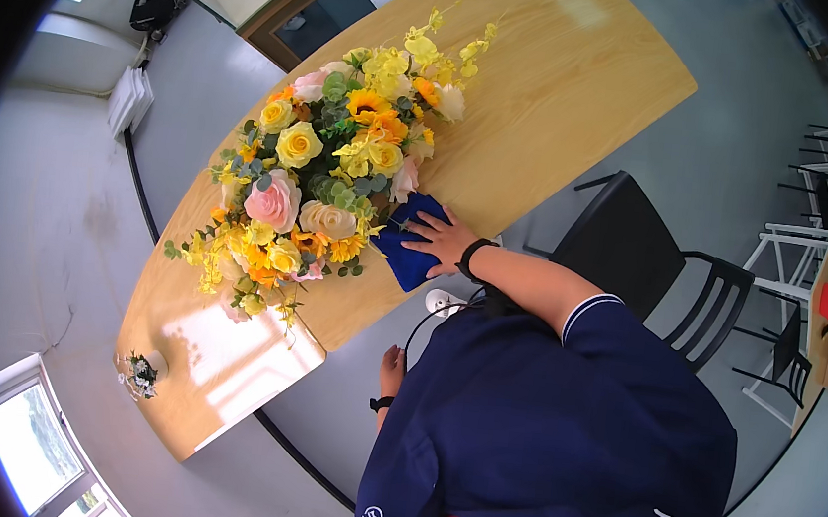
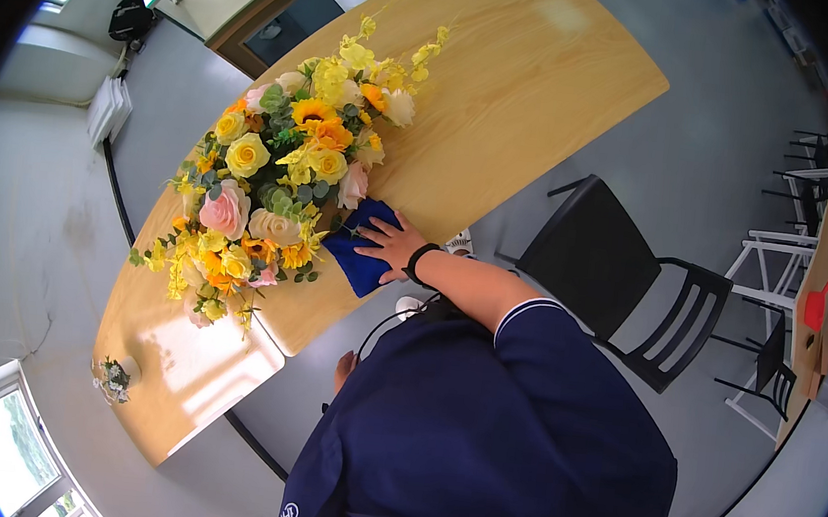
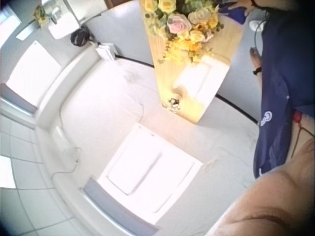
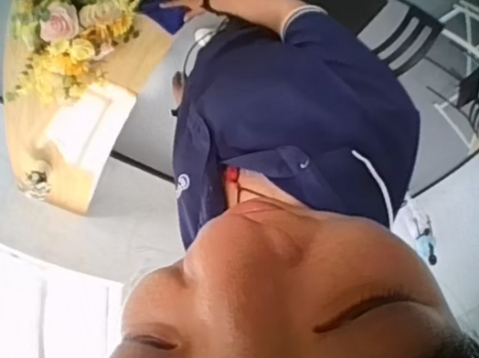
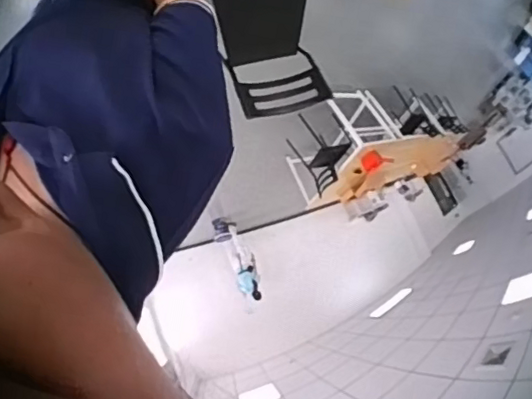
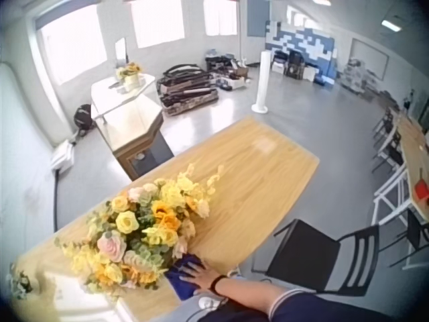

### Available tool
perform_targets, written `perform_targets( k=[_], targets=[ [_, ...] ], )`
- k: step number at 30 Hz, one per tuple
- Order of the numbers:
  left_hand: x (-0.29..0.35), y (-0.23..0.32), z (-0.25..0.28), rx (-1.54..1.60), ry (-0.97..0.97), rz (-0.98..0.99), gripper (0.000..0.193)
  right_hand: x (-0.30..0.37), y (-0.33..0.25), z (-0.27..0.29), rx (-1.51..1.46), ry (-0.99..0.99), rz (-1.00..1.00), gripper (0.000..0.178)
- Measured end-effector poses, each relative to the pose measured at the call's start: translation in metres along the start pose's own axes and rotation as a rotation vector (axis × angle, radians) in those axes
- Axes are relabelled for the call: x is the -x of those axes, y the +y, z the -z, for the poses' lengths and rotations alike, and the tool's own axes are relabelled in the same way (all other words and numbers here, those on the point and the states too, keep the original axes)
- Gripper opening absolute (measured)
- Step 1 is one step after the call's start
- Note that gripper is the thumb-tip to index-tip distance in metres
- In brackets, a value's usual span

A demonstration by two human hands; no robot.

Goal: Wiping down a long wooden table with a blue cloth.

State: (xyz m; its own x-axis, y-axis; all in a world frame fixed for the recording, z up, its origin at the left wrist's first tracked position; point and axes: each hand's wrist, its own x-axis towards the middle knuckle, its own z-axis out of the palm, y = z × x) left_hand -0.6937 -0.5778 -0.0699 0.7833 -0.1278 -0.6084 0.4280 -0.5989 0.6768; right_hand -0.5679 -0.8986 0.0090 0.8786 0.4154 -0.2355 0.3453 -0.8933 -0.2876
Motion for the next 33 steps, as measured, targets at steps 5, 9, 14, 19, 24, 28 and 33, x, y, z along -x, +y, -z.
perform_targets(
  k=[5,9,14,19,24,28,33],
  targets=[
    [-0.019,0.089,-0.004,-0.036,0.041,-0.004,0.035,0.024,0.059,0.023,0.001,0.022,-0.219,0.068],
    [-0.033,0.13,-0.015,0.09,0.056,-0.025,0.03,0.056,0.127,0.033,-0.01,0.053,-0.517,0.069],
    [-0.04,0.171,-0.031,0.077,-0.042,-0.046,0.024,0.091,0.192,0.051,-0.012,0.018,-0.859,0.072],
    [-0.039,0.167,-0.041,0.073,-0.012,-0.092,0.024,0.087,0.21,0.052,-0.047,-0.018,-0.846,0.078],
    [-0.026,0.142,-0.034,0.163,0.066,-0.059,0.024,0.077,0.203,0.054,-0.041,-0.082,-0.924,0.084],
    [-0.008,0.085,-0.025,0.312,0.131,-0.015,0.025,0.06,0.179,0.056,-0.021,-0.118,-0.876,0.085],
    [0.03,0.017,-0.007,0.383,0.184,0.263,0.03,0.032,0.123,0.052,0.04,-0.18,-0.744,0.085]
  ],
)
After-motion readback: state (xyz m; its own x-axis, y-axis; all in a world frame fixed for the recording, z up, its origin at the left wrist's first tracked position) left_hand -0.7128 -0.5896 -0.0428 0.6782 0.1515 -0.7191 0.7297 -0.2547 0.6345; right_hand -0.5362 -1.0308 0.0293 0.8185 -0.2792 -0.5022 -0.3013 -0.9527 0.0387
